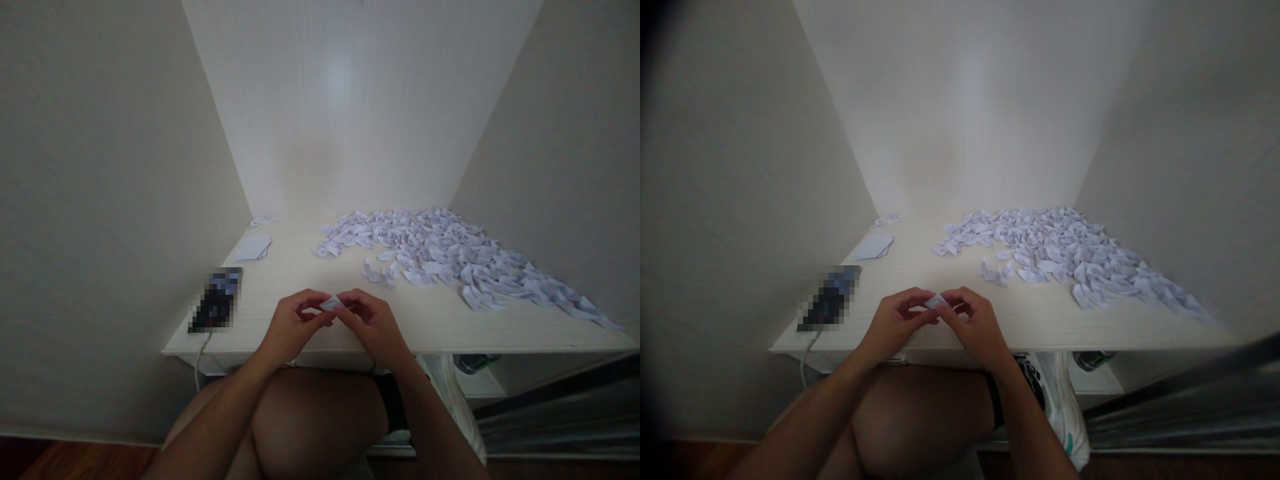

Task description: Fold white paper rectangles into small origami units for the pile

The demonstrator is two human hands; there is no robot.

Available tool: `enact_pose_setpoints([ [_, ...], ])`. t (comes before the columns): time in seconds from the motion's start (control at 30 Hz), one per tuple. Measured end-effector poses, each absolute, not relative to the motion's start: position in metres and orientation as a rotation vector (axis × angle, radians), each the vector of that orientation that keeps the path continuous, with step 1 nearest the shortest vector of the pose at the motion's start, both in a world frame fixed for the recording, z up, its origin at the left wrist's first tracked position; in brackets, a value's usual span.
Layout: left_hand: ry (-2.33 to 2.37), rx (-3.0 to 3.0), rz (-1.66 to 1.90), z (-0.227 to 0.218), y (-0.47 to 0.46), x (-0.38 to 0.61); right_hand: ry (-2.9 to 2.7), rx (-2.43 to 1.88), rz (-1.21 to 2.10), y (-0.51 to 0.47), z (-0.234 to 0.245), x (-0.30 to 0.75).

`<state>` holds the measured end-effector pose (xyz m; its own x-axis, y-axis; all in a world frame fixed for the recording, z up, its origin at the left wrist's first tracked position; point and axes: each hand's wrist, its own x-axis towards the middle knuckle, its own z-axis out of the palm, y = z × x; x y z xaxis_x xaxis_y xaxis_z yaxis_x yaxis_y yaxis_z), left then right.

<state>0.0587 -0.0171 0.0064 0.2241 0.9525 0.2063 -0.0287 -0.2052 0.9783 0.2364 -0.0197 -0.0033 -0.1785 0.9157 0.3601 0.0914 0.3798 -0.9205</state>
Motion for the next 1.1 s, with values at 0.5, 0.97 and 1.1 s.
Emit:
enact_pose_setpoints([
  [0.5, 0.978, 1.553, 1.2, 0.0007, -0.0162, 0.0577, -1.534, -1.018, 0.872, -0.0191, -0.0018, 0.235],
  [0.97, 0.941, 1.639, 1.465, 0.0057, -0.0196, 0.0552, -1.676, -1.02, 0.717, -0.0254, 0.0014, 0.2313],
  [1.1, 0.941, 1.658, 1.385, 0.009, -0.0198, 0.0567, -1.662, -0.998, 0.729, -0.0272, 0.0036, 0.2324],
])
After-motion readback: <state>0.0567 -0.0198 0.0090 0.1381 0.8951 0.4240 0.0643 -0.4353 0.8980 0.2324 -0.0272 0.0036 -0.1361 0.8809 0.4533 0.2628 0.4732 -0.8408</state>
